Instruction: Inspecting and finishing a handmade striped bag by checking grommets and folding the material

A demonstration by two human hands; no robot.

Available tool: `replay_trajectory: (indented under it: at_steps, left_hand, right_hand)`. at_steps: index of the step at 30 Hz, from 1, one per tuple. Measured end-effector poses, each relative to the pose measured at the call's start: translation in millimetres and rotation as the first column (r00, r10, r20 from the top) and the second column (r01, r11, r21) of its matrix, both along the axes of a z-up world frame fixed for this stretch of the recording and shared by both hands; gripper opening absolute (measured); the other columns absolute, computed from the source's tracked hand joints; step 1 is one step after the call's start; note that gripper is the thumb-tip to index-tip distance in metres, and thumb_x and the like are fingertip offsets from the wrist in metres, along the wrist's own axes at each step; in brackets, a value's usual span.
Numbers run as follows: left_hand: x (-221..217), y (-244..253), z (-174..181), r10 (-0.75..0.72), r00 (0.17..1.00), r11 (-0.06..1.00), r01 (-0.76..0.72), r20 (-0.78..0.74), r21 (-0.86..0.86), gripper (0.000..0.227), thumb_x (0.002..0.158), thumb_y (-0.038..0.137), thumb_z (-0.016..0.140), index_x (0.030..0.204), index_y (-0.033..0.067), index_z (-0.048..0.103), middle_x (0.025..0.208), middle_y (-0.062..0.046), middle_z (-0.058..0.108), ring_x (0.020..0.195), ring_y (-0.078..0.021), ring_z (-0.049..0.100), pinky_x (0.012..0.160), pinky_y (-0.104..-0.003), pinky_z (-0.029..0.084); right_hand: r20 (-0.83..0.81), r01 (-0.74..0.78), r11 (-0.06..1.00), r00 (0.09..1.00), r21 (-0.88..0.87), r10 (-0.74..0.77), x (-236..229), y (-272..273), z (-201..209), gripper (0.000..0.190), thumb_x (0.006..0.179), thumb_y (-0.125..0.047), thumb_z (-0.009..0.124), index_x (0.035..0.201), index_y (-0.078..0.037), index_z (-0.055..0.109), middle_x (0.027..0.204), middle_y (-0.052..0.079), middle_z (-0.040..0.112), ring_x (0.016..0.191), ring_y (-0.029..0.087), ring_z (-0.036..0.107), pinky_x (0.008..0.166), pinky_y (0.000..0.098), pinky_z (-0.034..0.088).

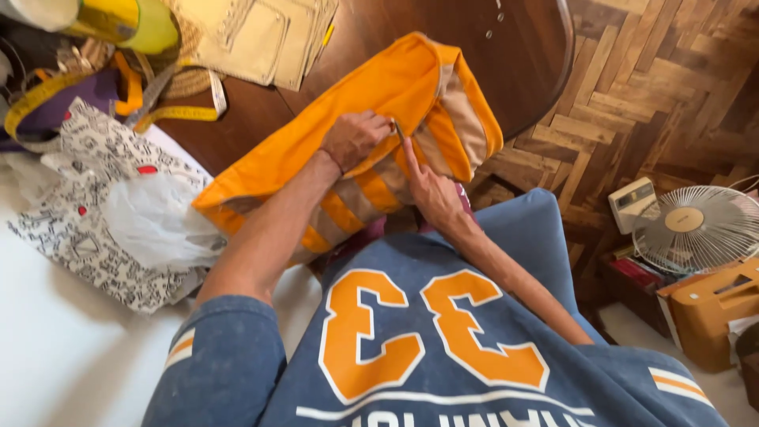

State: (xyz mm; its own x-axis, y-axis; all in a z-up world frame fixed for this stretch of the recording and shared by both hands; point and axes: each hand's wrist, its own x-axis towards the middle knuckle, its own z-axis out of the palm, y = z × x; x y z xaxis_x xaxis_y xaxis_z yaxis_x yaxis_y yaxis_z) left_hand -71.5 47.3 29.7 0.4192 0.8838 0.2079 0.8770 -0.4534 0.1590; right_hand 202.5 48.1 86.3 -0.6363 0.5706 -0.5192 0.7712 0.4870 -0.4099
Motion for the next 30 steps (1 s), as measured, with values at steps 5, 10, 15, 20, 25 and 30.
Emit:
replay_trajectory:
  at_steps: [5,10,15,20,25,30]
  left_hand:
    - [0,-4,-3,-0.006,1.000,1.000,0.007,0.007,-0.026,0.017,0.115,0.024,0.059,0.101,0.0277,0.069,0.108,0.009,0.070,0.103,-0.0131,0.068,0.077,-0.028,0.059]
    - [-4,5,-5,-0.011,1.000,1.000,0.012,0.021,-0.028,0.017,0.116,0.024,0.058,0.104,0.0278,0.070,0.107,0.008,0.069,0.104,-0.0139,0.068,0.080,-0.027,0.059]
    - [-6,7,-2,0.003,1.000,0.999,-0.002,0.019,-0.055,0.016,0.118,0.027,0.058,0.107,0.0309,0.069,0.105,0.010,0.066,0.104,-0.0119,0.066,0.083,-0.026,0.059]
    - [-15,12,-3,-0.043,0.998,0.994,0.047,0.049,-0.099,0.021,0.122,0.026,0.051,0.110,0.0296,0.068,0.106,0.008,0.066,0.106,-0.0136,0.066,0.087,-0.027,0.060]
    - [-21,24,-23,-0.064,0.997,0.995,0.067,0.048,-0.075,0.017,0.121,0.030,0.054,0.110,0.0297,0.067,0.105,0.007,0.065,0.104,-0.0138,0.065,0.085,-0.028,0.060]
    - [-10,6,-27,-0.073,0.996,0.992,0.077,-0.042,0.104,0.011,0.119,0.030,0.060,0.112,0.0283,0.069,0.103,0.005,0.067,0.100,-0.0158,0.066,0.082,-0.031,0.059]
  right_hand:
    - [0.027,-0.034,0.999,0.999,0.013,0.033,2,1,-19,0.098,0.110,-0.014,0.047,0.194,-0.027,-0.002,0.111,0.019,0.072,0.090,0.061,0.082,0.090,0.0726,0.068]
    - [0.056,-0.045,0.997,0.997,-0.066,0.048,1,18,-24,0.100,0.110,-0.020,0.049,0.193,-0.029,-0.006,0.112,0.019,0.075,0.098,0.063,0.081,0.097,0.0740,0.066]
    - [0.089,-0.102,0.981,0.989,-0.163,0.117,9,36,-31,0.099,0.108,-0.028,0.048,0.192,-0.034,-0.005,0.115,0.022,0.079,0.104,0.062,0.082,0.100,0.0747,0.064]
    - [0.142,-0.160,0.982,0.974,-0.105,0.174,-7,50,-8,0.094,0.107,-0.027,0.045,0.191,-0.032,0.004,0.109,0.021,0.082,0.101,0.058,0.084,0.096,0.0701,0.067]
    - [0.080,-0.122,0.990,0.989,-0.067,0.127,-17,48,-25,0.090,0.106,-0.024,0.044,0.190,-0.024,0.012,0.099,0.022,0.084,0.096,0.054,0.086,0.089,0.0682,0.069]
    - [0.268,-0.047,0.973,0.963,0.226,-0.016,-33,0,-67,0.081,0.103,-0.024,0.053,0.182,-0.014,0.045,0.078,0.013,0.082,0.059,0.035,0.081,0.049,0.0483,0.065]
